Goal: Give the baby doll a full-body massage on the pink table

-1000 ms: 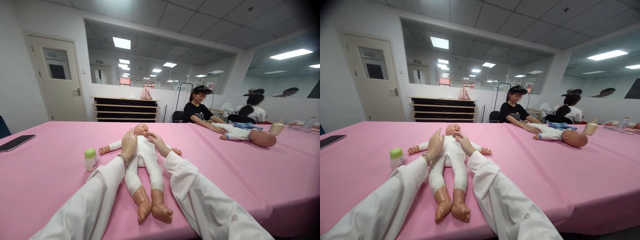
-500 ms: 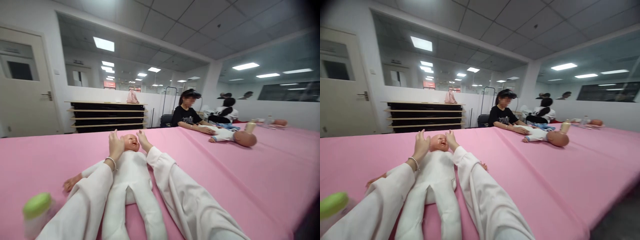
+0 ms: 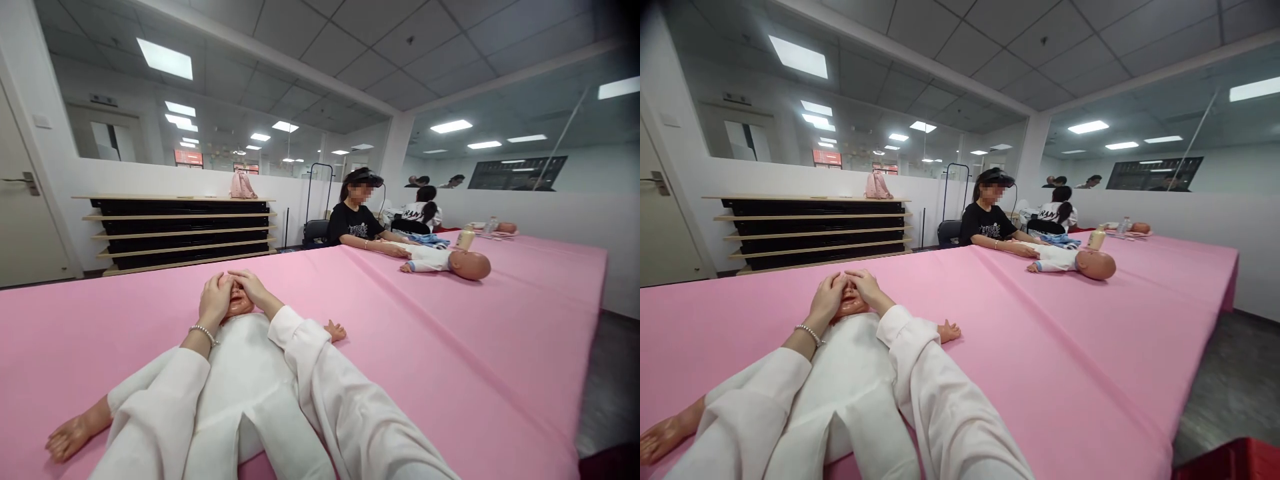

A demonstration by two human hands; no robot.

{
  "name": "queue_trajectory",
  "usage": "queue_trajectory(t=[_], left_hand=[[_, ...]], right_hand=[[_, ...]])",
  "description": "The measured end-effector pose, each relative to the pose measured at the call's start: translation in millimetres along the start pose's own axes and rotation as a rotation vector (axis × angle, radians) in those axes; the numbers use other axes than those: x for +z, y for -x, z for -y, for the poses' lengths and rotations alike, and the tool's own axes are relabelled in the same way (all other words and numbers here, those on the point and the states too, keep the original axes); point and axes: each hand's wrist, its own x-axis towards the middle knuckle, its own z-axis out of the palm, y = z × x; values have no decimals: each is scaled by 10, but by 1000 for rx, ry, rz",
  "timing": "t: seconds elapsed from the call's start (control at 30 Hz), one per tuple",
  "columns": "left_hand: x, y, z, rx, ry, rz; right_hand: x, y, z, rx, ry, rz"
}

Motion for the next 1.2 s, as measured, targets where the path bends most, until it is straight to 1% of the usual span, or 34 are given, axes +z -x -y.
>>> queue_trajectory(t=[0.07,0.1,0.27,0.37,0.6,0.67,0.8,0.9,1.13,1.2], left_hand=[[10,28,55,41,31,-44],[14,43,72,63,35,-50],[11,82,68,113,34,-40],[6,78,49,119,20,-42],[17,49,37,80,38,-31],[13,53,34,76,39,-26],[2,78,27,101,33,-25],[4,90,30,116,21,-35],[30,63,47,97,25,-47],[26,62,41,90,35,-42]], right_hand=[[-13,39,-40,-46,-11,-14],[-20,67,-47,-44,-33,-4],[-29,208,7,58,-228,57],[-27,233,7,62,-277,56],[-47,143,-142,9,-253,-6],[-50,149,-134,10,-252,-4],[-52,214,-46,32,-229,34],[-44,233,-12,38,-225,29],[-30,158,-93,25,-176,-49],[-40,161,-99,17,-155,-45]])
